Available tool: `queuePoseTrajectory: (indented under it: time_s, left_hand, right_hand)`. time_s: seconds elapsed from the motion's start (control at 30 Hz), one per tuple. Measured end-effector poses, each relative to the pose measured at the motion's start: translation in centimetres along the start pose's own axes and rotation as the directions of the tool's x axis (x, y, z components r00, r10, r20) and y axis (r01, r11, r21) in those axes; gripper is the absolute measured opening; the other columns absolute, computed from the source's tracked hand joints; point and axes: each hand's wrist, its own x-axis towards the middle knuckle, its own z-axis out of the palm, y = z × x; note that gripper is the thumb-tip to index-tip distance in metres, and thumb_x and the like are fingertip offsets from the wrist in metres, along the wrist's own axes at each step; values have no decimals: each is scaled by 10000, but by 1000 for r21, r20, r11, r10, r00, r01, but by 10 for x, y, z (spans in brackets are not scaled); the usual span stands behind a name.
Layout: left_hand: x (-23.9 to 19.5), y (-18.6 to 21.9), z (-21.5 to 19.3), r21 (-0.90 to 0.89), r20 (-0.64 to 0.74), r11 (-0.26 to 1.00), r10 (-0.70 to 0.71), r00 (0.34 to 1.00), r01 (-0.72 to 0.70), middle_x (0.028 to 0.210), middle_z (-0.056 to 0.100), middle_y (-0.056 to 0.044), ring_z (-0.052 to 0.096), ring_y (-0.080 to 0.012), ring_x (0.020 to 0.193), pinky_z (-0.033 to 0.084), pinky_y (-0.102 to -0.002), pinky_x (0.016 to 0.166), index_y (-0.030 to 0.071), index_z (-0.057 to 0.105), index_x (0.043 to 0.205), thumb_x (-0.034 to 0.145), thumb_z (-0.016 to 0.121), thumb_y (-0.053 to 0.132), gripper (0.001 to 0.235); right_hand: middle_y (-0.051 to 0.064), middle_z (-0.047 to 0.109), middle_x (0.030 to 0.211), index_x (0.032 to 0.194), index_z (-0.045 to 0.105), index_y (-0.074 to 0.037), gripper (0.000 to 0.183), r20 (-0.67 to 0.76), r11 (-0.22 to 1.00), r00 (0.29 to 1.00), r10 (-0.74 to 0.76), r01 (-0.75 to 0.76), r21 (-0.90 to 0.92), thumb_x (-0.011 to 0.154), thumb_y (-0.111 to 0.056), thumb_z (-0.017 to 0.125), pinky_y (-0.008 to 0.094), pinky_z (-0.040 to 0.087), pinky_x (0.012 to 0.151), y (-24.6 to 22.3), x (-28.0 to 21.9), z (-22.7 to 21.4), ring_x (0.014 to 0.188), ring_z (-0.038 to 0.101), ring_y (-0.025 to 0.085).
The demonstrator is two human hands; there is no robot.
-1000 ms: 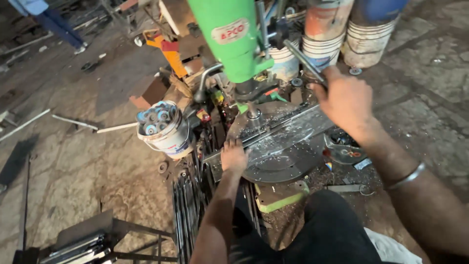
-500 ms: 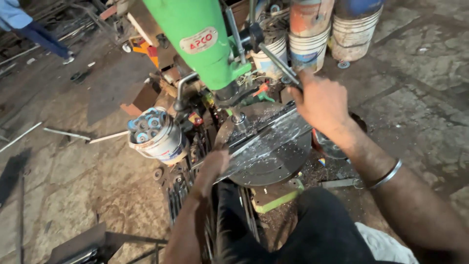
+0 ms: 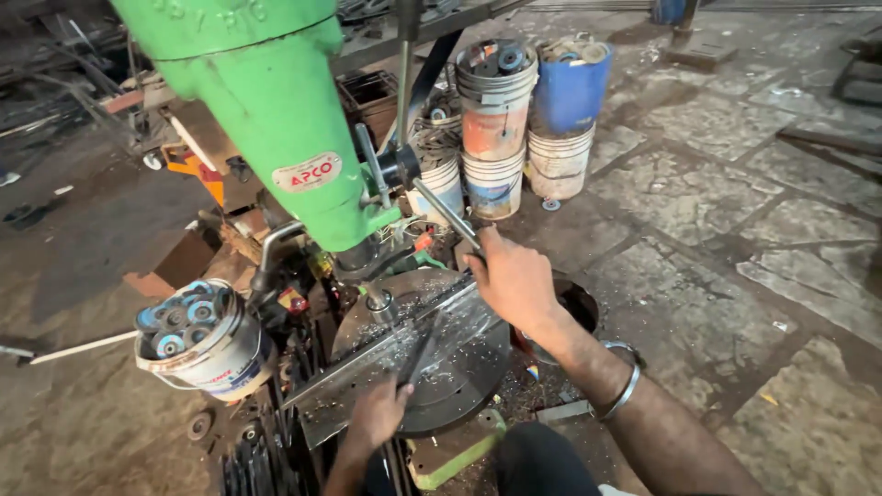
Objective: The recorder uses a drill press to drill holes into a series of metal strips in a workshop.
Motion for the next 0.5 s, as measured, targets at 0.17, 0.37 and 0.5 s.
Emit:
queuePoseTrajectory:
  time_s: [0.17,0.37,0.5]
  left_hand:
    - [-31,-49,95,-912,117,373,-160,980,169,995,676,-197,657,-337,824,524,-471,716,-70,594,1321,951,716,556,737]
    - [-114,70,-17,-961,202,-261,-429,881,93,1253,702,-93,657,-214,1155,518,-395,954,3,461,1493,815,790,427,866]
    - [-100,84,6,-904,111,-419,-422,900,-85,1228,624,-188,589,-322,1136,507,-464,942,-54,399,1522,912,777,381,839]
  right_hand:
    - [191,716,795,1072,578,-64,316,37,1000,999,11,-10,-26,915,-306,707,574,519,595,-3,1,3,694,691,455]
    - [226,701,790,1113,586,-40,363,83,995,996,-6,14,-100,1023,-380,679,589,523,634,8,-5,10,722,687,488]
    - [235,712,831,1145,596,-53,345,75,993,995,-64,71,-91,1036,-370,677,611,513,669,12,-5,9,751,678,509]
